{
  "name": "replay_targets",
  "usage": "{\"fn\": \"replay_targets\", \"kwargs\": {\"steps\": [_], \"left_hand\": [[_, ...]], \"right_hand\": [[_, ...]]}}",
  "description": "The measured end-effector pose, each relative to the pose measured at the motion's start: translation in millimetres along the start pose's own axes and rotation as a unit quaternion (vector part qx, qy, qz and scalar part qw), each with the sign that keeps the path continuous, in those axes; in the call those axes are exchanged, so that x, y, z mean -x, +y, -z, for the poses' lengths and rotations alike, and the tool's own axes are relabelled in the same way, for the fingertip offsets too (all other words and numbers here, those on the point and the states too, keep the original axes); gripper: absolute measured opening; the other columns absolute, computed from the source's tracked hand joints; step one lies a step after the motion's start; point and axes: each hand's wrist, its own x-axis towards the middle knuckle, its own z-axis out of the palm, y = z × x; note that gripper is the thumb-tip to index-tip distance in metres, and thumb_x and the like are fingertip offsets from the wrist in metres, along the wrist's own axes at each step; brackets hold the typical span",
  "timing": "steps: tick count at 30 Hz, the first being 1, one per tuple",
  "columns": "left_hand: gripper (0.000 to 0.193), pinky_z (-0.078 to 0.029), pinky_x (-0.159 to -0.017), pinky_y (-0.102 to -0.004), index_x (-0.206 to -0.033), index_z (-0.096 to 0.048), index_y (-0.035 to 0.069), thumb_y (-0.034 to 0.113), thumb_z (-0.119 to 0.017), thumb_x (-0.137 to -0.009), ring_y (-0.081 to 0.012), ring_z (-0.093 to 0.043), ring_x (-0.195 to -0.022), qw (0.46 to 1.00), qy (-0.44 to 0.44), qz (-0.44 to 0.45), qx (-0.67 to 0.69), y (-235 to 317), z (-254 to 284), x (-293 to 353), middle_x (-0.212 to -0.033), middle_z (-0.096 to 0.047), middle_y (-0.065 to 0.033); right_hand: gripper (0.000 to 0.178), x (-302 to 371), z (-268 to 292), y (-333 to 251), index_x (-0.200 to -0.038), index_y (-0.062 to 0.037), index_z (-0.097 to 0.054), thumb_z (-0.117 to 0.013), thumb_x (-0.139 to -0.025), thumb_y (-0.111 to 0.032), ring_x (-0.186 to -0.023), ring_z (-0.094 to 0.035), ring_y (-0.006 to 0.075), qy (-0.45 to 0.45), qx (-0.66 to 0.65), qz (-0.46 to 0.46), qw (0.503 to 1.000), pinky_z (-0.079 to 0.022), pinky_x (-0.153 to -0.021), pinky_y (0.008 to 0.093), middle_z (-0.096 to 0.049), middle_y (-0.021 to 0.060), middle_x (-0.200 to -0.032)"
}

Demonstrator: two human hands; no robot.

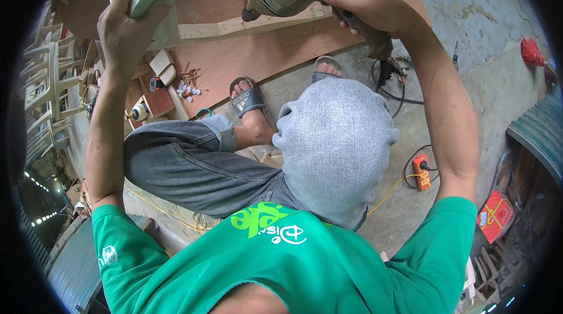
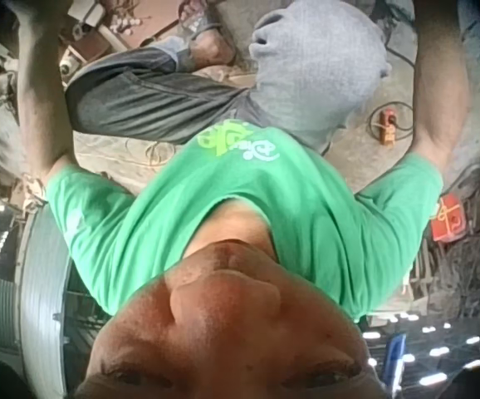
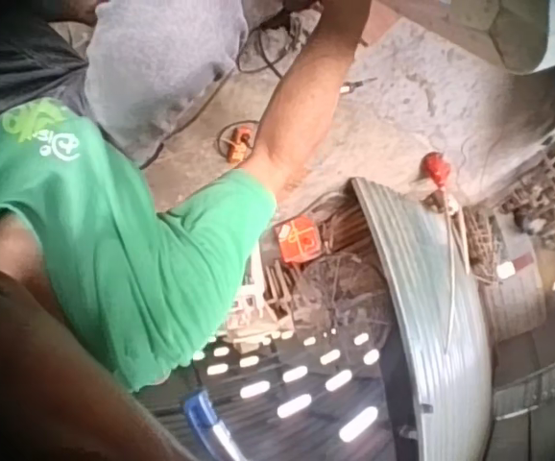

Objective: Using a power drill to create holes in a wooden chair frame.

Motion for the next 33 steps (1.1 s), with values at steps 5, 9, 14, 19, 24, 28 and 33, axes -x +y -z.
{"fn": "replay_targets", "kwargs": {"steps": [5, 9, 14, 19, 24, 28, 33], "left_hand": [[0.038, -0.056, -0.069, -0.0304, -0.106, -0.072, 0.009, 0.032, -0.085, -0.079, -0.0145, -0.071, -0.077, 1.000, 0.007, -0.018, 0.000, 1, 0, -1, -0.085, -0.074, -0.0077], [0.035, -0.057, -0.068, -0.0327, -0.101, -0.070, 0.010, 0.032, -0.086, -0.078, -0.0190, -0.073, -0.074, 0.999, 0.015, -0.030, -0.038, 2, 0, -1, -0.081, -0.073, -0.0072], [0.043, -0.057, -0.060, -0.0388, -0.089, -0.066, 0.012, 0.049, -0.083, -0.075, -0.0267, -0.073, -0.069, 0.998, 0.038, -0.044, -0.026, 2, -1, -2, -0.078, -0.073, -0.0084], [0.045, -0.056, -0.059, -0.0408, -0.087, -0.065, 0.011, 0.049, -0.084, -0.074, -0.0284, -0.072, -0.068, 0.998, 0.037, -0.049, -0.029, -1, 0, 0, -0.077, -0.072, -0.0097], [0.047, -0.056, -0.058, -0.0411, -0.085, -0.064, 0.010, 0.050, -0.086, -0.073, -0.0289, -0.071, -0.065, 0.996, 0.038, -0.076, -0.025, -4, 2, -3, -0.072, -0.070, -0.0103], [0.047, -0.054, -0.056, -0.0402, -0.083, -0.063, 0.009, 0.050, -0.086, -0.073, -0.0283, -0.070, -0.063, 0.994, 0.049, -0.099, -0.024, -3, -1, -10, -0.069, -0.068, -0.0098], [0.047, -0.054, -0.054, -0.0398, -0.081, -0.061, 0.010, 0.050, -0.086, -0.073, -0.0279, -0.068, -0.061, 0.992, 0.055, -0.108, -0.042, -3, -4, -14, -0.067, -0.067, -0.0090]], "right_hand": [[0.047, 1, -4, -2, -0.129, -0.0022, -0.051, -0.067, -0.097, -0.033, -0.066, -0.058, 0.0082, -0.026, -0.021, 0.019, 0.999, -0.051, -0.054, 0.0241, -0.060, 0.0024, -0.082], [0.057, 5, -8, -9, -0.137, -0.0014, -0.046, -0.068, -0.096, -0.034, -0.063, -0.059, 0.0093, -0.009, -0.034, -0.001, 0.999, -0.049, -0.049, 0.0246, -0.060, 0.0030, -0.083], [0.065, 1, -11, -9, -0.144, -0.0012, -0.042, -0.069, -0.095, -0.035, -0.063, -0.060, 0.0100, -0.015, -0.029, -0.032, 0.999, -0.049, -0.047, 0.0249, -0.061, 0.0037, -0.085], [0.056, -1, -7, -5, -0.136, -0.0024, -0.047, -0.068, -0.096, -0.035, -0.066, -0.060, 0.0099, -0.042, -0.050, -0.040, 0.997, -0.050, -0.050, 0.0245, -0.061, 0.0033, -0.086], [0.049, -2, 2, -3, -0.132, -0.0024, -0.049, -0.067, -0.097, -0.030, -0.070, -0.061, 0.0091, -0.039, -0.071, -0.019, 0.997, -0.050, -0.056, 0.0240, -0.061, 0.0031, -0.086], [0.046, 0, 10, 0, -0.131, -0.0011, -0.050, -0.066, -0.097, -0.026, -0.070, -0.061, 0.0091, -0.030, -0.092, -0.018, 0.995, -0.051, -0.059, 0.0244, -0.062, 0.0035, -0.085], [0.045, 7, 20, 2, -0.132, -0.0004, -0.050, -0.065, -0.096, -0.023, -0.070, -0.062, 0.0110, -0.022, -0.097, -0.036, 0.994, -0.054, -0.063, 0.0253, -0.062, 0.0053, -0.086]]}}
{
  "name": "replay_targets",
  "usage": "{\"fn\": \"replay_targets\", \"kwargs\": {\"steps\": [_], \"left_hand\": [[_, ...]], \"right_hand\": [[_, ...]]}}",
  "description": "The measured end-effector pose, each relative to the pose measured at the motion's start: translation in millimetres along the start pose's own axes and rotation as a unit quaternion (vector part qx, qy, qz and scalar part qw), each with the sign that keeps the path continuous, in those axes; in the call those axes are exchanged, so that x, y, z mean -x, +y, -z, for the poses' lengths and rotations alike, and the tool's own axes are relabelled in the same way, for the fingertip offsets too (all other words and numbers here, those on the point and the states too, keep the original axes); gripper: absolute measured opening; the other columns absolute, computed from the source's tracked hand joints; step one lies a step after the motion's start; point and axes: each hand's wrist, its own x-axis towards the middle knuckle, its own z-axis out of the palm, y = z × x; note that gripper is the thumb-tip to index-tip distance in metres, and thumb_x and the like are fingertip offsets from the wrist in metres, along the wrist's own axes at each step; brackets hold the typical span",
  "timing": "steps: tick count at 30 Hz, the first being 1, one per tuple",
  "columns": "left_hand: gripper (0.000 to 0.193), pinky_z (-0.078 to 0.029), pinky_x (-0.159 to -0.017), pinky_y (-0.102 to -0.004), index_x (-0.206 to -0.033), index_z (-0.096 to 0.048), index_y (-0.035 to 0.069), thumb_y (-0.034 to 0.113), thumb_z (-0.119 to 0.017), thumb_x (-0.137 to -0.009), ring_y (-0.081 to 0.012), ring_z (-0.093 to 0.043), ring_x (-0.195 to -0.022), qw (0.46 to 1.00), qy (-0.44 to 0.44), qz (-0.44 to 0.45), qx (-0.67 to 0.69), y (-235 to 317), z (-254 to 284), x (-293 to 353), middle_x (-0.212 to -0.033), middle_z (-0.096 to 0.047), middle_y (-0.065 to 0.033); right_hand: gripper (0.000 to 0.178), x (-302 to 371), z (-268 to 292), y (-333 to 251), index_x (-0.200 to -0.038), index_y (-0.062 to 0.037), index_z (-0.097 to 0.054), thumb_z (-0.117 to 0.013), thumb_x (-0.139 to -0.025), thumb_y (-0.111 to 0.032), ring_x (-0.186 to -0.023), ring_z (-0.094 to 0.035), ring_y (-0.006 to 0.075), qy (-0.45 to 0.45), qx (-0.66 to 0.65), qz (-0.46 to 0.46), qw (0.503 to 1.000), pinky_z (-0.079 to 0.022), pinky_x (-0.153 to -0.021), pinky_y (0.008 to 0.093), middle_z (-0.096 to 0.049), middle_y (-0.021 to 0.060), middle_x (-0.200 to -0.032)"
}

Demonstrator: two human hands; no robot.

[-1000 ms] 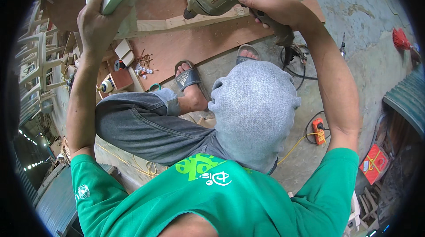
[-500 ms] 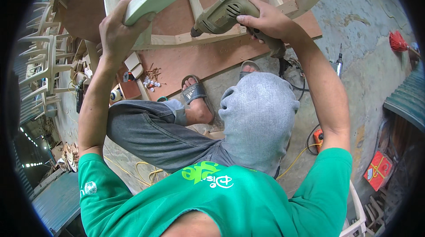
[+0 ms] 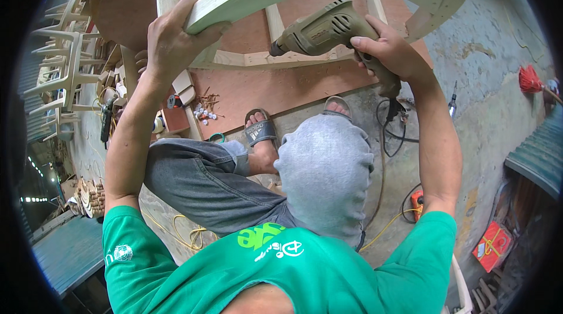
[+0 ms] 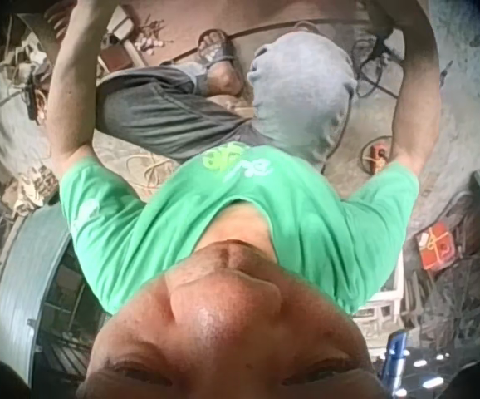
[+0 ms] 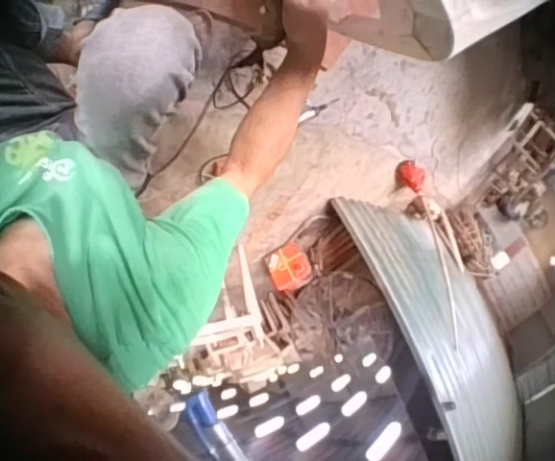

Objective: Using a power drill to create holes in a wooden chair frame.

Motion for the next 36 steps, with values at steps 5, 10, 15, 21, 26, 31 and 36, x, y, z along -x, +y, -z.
{"fn": "replay_targets", "kwargs": {"steps": [5, 10, 15, 21, 26, 31, 36], "left_hand": [[0.046, -0.054, -0.054, -0.0401, -0.080, -0.061, 0.010, 0.049, -0.086, -0.073, -0.0279, -0.068, -0.061, 1.000, -0.009, 0.013, 0.007, -1, 2, 5, -0.066, -0.066, -0.0086], [0.044, -0.054, -0.056, -0.0400, -0.082, -0.061, 0.011, 0.047, -0.085, -0.074, -0.0278, -0.069, -0.064, 0.999, -0.020, 0.023, 0.012, 2, 8, 10, -0.070, -0.068, -0.0083], [0.044, -0.055, -0.074, -0.0420, -0.113, -0.064, 0.013, 0.037, -0.080, -0.079, -0.0303, -0.071, -0.089, 0.997, -0.057, 0.042, 0.039, 6, 21, 8, -0.099, -0.072, -0.0095], [0.053, -0.050, -0.096, -0.0361, -0.135, -0.060, 0.015, 0.024, -0.074, -0.085, -0.0233, -0.067, -0.108, 0.963, -0.139, 0.124, 0.197, 12, 33, -2, -0.118, -0.070, -0.0108], [0.046, -0.049, -0.092, -0.0333, -0.122, -0.062, 0.006, 0.023, -0.072, -0.081, -0.0175, -0.064, -0.099, 0.939, -0.186, 0.110, 0.267, -5, 31, -12, -0.103, -0.069, -0.0109], [0.057, -0.050, -0.073, -0.0387, -0.102, -0.065, -0.001, 0.054, -0.067, -0.085, -0.0226, -0.064, -0.079, 0.930, -0.336, 0.098, 0.113, 9, 42, -77, -0.089, -0.067, -0.0122], [0.062, -0.054, -0.090, -0.0404, -0.123, -0.070, 0.010, 0.062, -0.059, -0.091, -0.0280, -0.069, -0.100, 0.989, -0.073, -0.128, -0.020, 169, 9, -193, -0.107, -0.072, -0.0142]], "right_hand": [[0.048, 11, 5, -11, -0.136, 0.0003, -0.048, -0.063, -0.096, -0.020, -0.072, -0.065, 0.0130, 0.031, -0.009, 0.018, 0.999, -0.056, -0.063, 0.0267, -0.065, 0.0093, -0.089], [0.055, 62, 20, -22, -0.141, 0.0014, -0.042, -0.064, -0.094, -0.017, -0.075, -0.066, 0.0148, 0.104, 0.008, -0.030, 0.994, -0.055, -0.059, 0.0260, -0.069, 0.0158, -0.106], [0.052, 136, -1, -4, -0.138, 0.0028, -0.043, -0.066, -0.094, -0.016, -0.074, -0.066, 0.0139, 0.189, -0.027, 0.009, 0.982, -0.053, -0.053, 0.0254, -0.068, 0.0116, -0.104], [0.045, 236, -32, 10, -0.141, -0.0056, -0.043, -0.060, -0.100, -0.015, -0.082, -0.070, 0.0213, 0.284, -0.107, 0.075, 0.950, -0.056, -0.052, 0.0280, -0.067, 0.0187, -0.113], [0.043, 300, -50, 34, -0.141, -0.0065, -0.043, -0.057, -0.101, -0.016, -0.084, -0.072, 0.0271, 0.311, -0.222, 0.104, 0.918, -0.059, -0.052, 0.0295, -0.066, 0.0252, -0.117], [0.045, 333, -70, 59, -0.142, -0.0085, -0.041, -0.056, -0.103, -0.023, -0.084, -0.072, 0.0316, 0.346, -0.269, 0.143, 0.887, -0.061, -0.051, 0.0318, -0.064, 0.0319, -0.116], [0.046, 350, -88, 80, -0.142, -0.0086, -0.039, -0.056, -0.102, -0.025, -0.084, -0.072, 0.0329, 0.387, -0.289, 0.161, 0.861, -0.060, -0.051, 0.0324, -0.062, 0.0335, -0.117]]}}
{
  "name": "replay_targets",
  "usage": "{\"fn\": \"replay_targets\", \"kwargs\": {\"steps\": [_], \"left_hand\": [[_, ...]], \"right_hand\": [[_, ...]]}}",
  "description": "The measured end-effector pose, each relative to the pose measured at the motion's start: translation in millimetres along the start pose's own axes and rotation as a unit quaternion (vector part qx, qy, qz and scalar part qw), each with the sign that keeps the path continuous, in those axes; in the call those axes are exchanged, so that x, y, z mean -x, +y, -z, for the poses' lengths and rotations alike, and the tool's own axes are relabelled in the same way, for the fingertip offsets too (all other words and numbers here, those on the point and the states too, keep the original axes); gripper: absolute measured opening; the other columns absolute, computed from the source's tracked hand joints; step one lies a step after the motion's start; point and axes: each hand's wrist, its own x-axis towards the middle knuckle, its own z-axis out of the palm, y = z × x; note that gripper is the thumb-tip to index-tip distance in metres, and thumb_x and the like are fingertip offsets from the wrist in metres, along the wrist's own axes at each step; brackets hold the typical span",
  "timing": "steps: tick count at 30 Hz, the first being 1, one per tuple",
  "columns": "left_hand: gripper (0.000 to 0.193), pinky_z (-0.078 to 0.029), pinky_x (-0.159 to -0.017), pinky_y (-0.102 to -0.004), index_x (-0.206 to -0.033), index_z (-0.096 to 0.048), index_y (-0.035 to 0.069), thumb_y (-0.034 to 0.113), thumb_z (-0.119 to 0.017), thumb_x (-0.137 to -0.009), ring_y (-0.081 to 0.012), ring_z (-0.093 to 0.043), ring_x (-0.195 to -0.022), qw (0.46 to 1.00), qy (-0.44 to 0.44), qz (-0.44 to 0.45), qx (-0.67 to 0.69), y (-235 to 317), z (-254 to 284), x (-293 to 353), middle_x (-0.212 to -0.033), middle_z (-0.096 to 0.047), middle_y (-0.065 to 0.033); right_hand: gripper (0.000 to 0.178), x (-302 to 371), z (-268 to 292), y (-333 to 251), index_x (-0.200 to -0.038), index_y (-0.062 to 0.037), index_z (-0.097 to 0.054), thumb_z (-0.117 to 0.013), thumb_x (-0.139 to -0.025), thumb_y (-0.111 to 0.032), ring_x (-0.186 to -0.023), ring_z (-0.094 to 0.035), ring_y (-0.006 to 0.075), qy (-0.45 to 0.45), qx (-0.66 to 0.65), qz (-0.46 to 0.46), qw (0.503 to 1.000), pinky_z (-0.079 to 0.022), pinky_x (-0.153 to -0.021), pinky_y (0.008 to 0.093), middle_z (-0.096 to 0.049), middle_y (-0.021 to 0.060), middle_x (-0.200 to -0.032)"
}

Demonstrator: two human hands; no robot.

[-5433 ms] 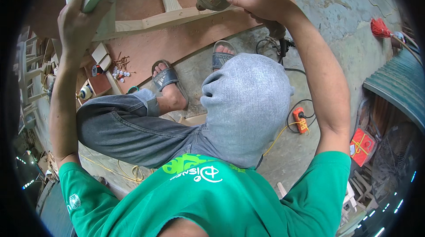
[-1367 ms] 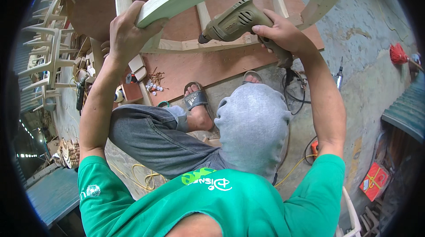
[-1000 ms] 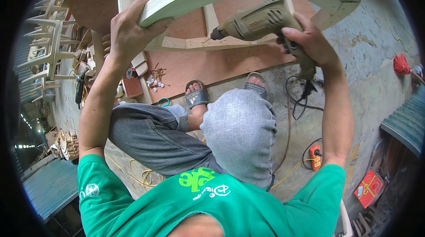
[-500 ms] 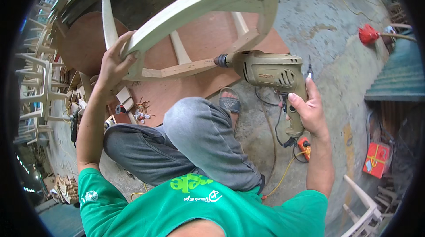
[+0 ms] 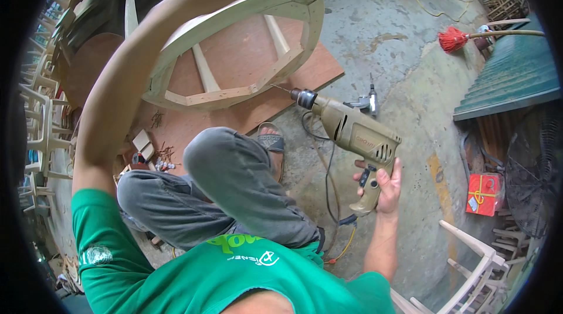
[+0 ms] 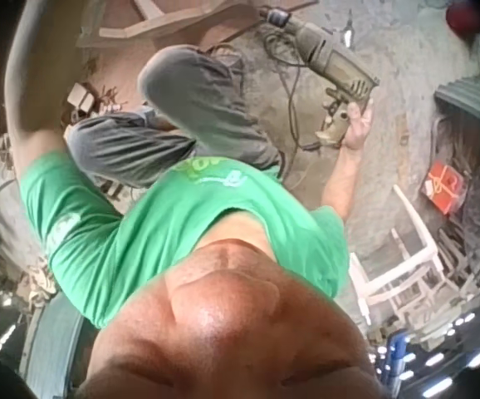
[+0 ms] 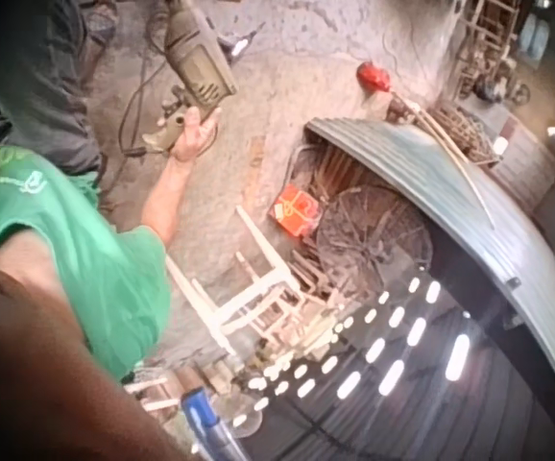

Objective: Using a power drill to create holes in a wooden chair frame.

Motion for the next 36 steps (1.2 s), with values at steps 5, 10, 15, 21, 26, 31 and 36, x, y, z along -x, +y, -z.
{"fn": "replay_targets", "kwargs": {"steps": [5, 10, 15, 21, 26, 31, 36], "left_hand": [[0.061, -0.048, -0.096, -0.0509, -0.125, -0.070, 0.017, 0.062, -0.070, -0.082, -0.0267, -0.067, -0.099, 0.976, -0.207, -0.040, -0.057, 85, -53, -100, -0.113, -0.071, -0.0095], [0.055, -0.048, -0.096, -0.0537, -0.119, -0.072, 0.016, 0.056, -0.074, -0.081, -0.0253, -0.065, -0.095, 0.941, -0.202, -0.133, -0.235, 111, -100, -132, -0.112, -0.071, -0.0077], [0.069, -0.043, -0.102, -0.0563, -0.123, -0.073, 0.025, 0.060, -0.087, -0.065, -0.0266, -0.069, -0.102, 0.809, -0.329, -0.156, -0.462, 140, -141, -154, -0.114, -0.073, -0.0031], [0.061, -0.057, -0.081, -0.0378, -0.114, -0.077, 0.019, 0.052, -0.090, -0.064, -0.0233, -0.071, -0.099, 0.851, -0.397, -0.197, -0.281, 103, -117, -123, -0.104, -0.075, -0.0014], [0.065, -0.056, -0.083, -0.0404, -0.117, -0.072, 0.014, 0.047, -0.088, -0.063, -0.0277, -0.072, -0.096, 0.908, -0.321, -0.147, -0.224, 76, -35, -96, -0.101, -0.075, -0.0087], [0.064, -0.058, -0.077, -0.0429, -0.095, -0.078, 0.004, 0.057, -0.086, -0.061, -0.0317, -0.073, -0.091, 0.953, -0.236, -0.059, -0.181, 28, 37, -96, -0.095, -0.076, -0.0167], [0.057, -0.057, -0.081, -0.0441, -0.104, -0.075, 0.010, 0.054, -0.082, -0.068, -0.0330, -0.072, -0.092, 0.992, -0.095, -0.001, -0.082, -9, 53, -35, -0.099, -0.075, -0.0154]], "right_hand": [[0.053, 41, 10, 8, -0.144, -0.0100, -0.033, -0.058, -0.101, -0.028, -0.084, -0.071, 0.0325, 0.069, -0.027, 0.012, 0.997, -0.059, -0.051, 0.0328, -0.061, 0.0336, -0.118], [0.058, 74, 13, 2, -0.145, -0.0077, -0.031, -0.060, -0.100, -0.030, -0.084, -0.071, 0.0318, 0.149, 0.011, 0.024, 0.988, -0.059, -0.050, 0.0342, -0.062, 0.0314, -0.116], [0.052, 102, 13, 3, -0.144, -0.0066, -0.031, -0.056, -0.102, -0.024, -0.085, -0.071, 0.0297, 0.199, 0.014, 0.048, 0.979, -0.059, -0.052, 0.0331, -0.063, 0.0296, -0.116], [0.051, 131, 20, 22, -0.147, -0.0085, -0.028, -0.052, -0.104, -0.023, -0.084, -0.070, 0.0295, 0.249, 0.021, 0.050, 0.967, -0.059, -0.051, 0.0319, -0.061, 0.0310, -0.118], [0.050, 134, 25, 38, -0.145, -0.0058, -0.032, -0.053, -0.104, -0.024, -0.084, -0.069, 0.0272, 0.268, -0.002, 0.049, 0.962, -0.058, -0.051, 0.0313, -0.062, 0.0282, -0.118], [0.045, 124, 33, 45, -0.143, -0.0040, -0.035, -0.051, -0.105, -0.022, -0.083, -0.069, 0.0250, 0.258, 0.014, 0.047, 0.965, -0.057, -0.051, 0.0306, -0.064, 0.0263, -0.118], [0.043, 113, 32, 38, -0.142, -0.0027, -0.036, -0.051, -0.105, -0.019, -0.084, -0.069, 0.0245, 0.229, 0.047, 0.037, 0.972, -0.057, -0.053, 0.0309, -0.064, 0.0257, -0.119]]}}
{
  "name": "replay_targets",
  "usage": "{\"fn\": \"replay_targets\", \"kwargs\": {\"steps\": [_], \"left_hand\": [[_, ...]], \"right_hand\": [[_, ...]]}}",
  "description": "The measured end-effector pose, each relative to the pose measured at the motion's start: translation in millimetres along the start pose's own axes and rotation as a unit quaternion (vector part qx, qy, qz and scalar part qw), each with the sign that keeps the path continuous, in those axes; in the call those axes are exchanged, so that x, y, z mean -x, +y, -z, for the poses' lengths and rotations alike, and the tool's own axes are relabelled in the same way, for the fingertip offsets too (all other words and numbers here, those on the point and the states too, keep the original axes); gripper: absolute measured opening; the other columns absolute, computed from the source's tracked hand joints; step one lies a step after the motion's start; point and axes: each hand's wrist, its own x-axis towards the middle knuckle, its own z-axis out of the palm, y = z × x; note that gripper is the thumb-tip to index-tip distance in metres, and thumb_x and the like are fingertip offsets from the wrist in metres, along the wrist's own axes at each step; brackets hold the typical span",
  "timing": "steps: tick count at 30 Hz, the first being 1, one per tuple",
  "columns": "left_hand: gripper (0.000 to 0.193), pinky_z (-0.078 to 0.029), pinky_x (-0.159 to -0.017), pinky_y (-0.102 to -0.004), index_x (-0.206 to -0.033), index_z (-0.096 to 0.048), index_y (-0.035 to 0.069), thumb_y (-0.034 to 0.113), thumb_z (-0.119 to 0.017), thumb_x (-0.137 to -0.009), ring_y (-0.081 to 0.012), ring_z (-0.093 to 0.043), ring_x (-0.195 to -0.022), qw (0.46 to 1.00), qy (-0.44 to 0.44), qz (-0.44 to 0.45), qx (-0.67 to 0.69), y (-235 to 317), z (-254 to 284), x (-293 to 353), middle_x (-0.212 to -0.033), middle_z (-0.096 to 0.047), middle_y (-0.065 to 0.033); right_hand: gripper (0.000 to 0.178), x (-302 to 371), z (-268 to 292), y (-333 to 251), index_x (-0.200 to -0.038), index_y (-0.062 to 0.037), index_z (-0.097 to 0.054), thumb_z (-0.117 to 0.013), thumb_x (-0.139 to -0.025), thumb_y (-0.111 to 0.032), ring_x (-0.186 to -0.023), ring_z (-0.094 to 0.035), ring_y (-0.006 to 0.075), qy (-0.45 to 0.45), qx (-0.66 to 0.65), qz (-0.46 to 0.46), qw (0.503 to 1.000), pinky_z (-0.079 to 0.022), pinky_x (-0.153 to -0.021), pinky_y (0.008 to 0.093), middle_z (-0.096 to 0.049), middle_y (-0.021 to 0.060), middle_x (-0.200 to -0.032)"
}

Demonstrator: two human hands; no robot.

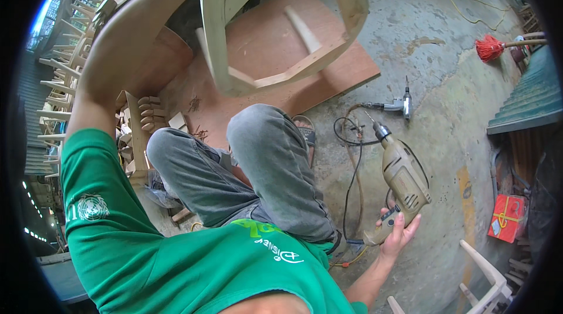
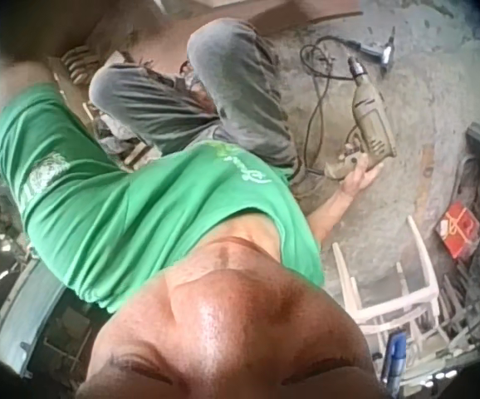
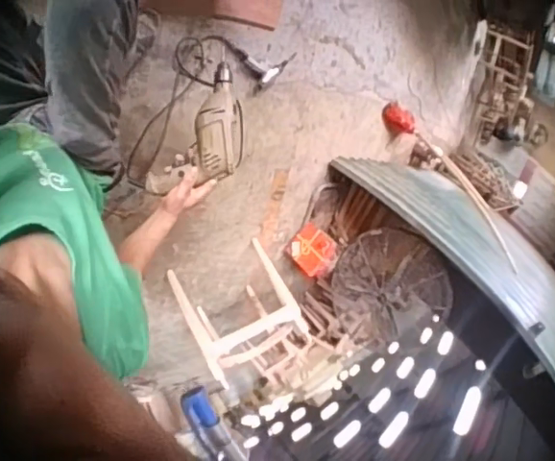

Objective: Using a power drill to create holes in a wooden chair frame.

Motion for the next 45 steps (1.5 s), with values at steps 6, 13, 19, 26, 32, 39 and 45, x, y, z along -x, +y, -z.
{"fn": "replay_targets", "kwargs": {"steps": [6, 13, 19, 26, 32, 39, 45], "left_hand": [[0.067, -0.056, -0.084, -0.0411, -0.124, -0.068, 0.017, 0.049, -0.085, -0.068, -0.0298, -0.072, -0.095, 0.988, 0.056, 0.097, 0.103, -14, -75, 90, -0.102, -0.075, -0.0101], [0.060, -0.056, -0.084, -0.0406, -0.121, -0.067, 0.011, 0.044, -0.084, -0.074, -0.0291, -0.071, -0.096, 0.985, 0.121, 0.089, 0.088, -34, -99, 164, -0.108, -0.073, -0.0085], [0.057, -0.057, -0.084, -0.0369, -0.126, -0.065, 0.008, 0.031, -0.086, -0.078, -0.0273, -0.073, -0.096, 0.975, 0.154, 0.091, 0.132, -28, -107, 180, -0.105, -0.074, -0.0137], [0.050, -0.056, -0.075, -0.0367, -0.108, -0.065, 0.004, 0.019, -0.089, -0.067, -0.0307, -0.073, -0.086, 0.950, 0.211, 0.055, 0.222, -24, -112, 147, -0.093, -0.073, -0.0144], [0.052, -0.057, -0.072, -0.0338, -0.109, -0.066, 0.003, 0.019, -0.090, -0.067, -0.0253, -0.074, -0.084, 0.960, 0.210, 0.031, 0.182, -28, -118, 132, -0.093, -0.074, -0.0140], [0.051, -0.056, -0.069, -0.0333, -0.106, -0.065, 0.000, 0.020, -0.092, -0.067, -0.0240, -0.074, -0.078, 0.948, 0.243, 0.022, 0.203, -26, -121, 145, -0.090, -0.073, -0.0139], [0.054, -0.057, -0.082, -0.0365, -0.122, -0.063, 0.006, 0.025, -0.087, -0.077, -0.0227, -0.072, -0.096, 0.957, 0.160, 0.140, 0.195, -35, -119, 216, -0.104, -0.073, -0.0116]], "right_hand": [[0.040, -34, -42, -5, -0.139, -0.0015, -0.039, -0.052, -0.104, -0.016, -0.085, -0.069, 0.0237, -0.101, 0.047, -0.017, 0.994, -0.058, -0.055, 0.0314, -0.065, 0.0238, -0.118], [0.037, -85, -119, 22, -0.134, -0.0016, -0.045, -0.055, -0.102, -0.015, -0.084, -0.069, 0.0215, -0.221, 0.074, -0.056, 0.971, -0.057, -0.056, 0.0302, -0.067, 0.0190, -0.112], [0.033, -140, -187, 52, -0.129, -0.0012, -0.046, -0.058, -0.100, -0.013, -0.080, -0.069, 0.0185, -0.293, 0.122, -0.145, 0.937, -0.057, -0.056, 0.0293, -0.068, 0.0137, -0.107], [0.029, -171, -234, 55, -0.122, -0.0023, -0.051, -0.063, -0.097, -0.012, -0.078, -0.067, 0.0144, -0.333, 0.145, -0.137, 0.922, -0.056, -0.054, 0.0283, -0.067, 0.0082, -0.099], [0.030, -182, -248, 57, -0.122, -0.0028, -0.052, -0.064, -0.097, -0.014, -0.077, -0.066, 0.0136, -0.349, 0.172, -0.145, 0.910, -0.056, -0.055, 0.0277, -0.067, 0.0075, -0.096], [0.028, -179, -252, 56, -0.121, -0.0028, -0.052, -0.062, -0.098, -0.014, -0.073, -0.065, 0.0135, -0.359, 0.173, -0.144, 0.906, -0.055, -0.056, 0.0273, -0.067, 0.0101, -0.097], [0.024, -170, -253, 52, -0.114, -0.0027, -0.053, -0.063, -0.096, -0.013, -0.069, -0.062, 0.0105, -0.373, 0.200, -0.137, 0.895, -0.055, -0.056, 0.0264, -0.067, 0.0073, -0.091]]}}
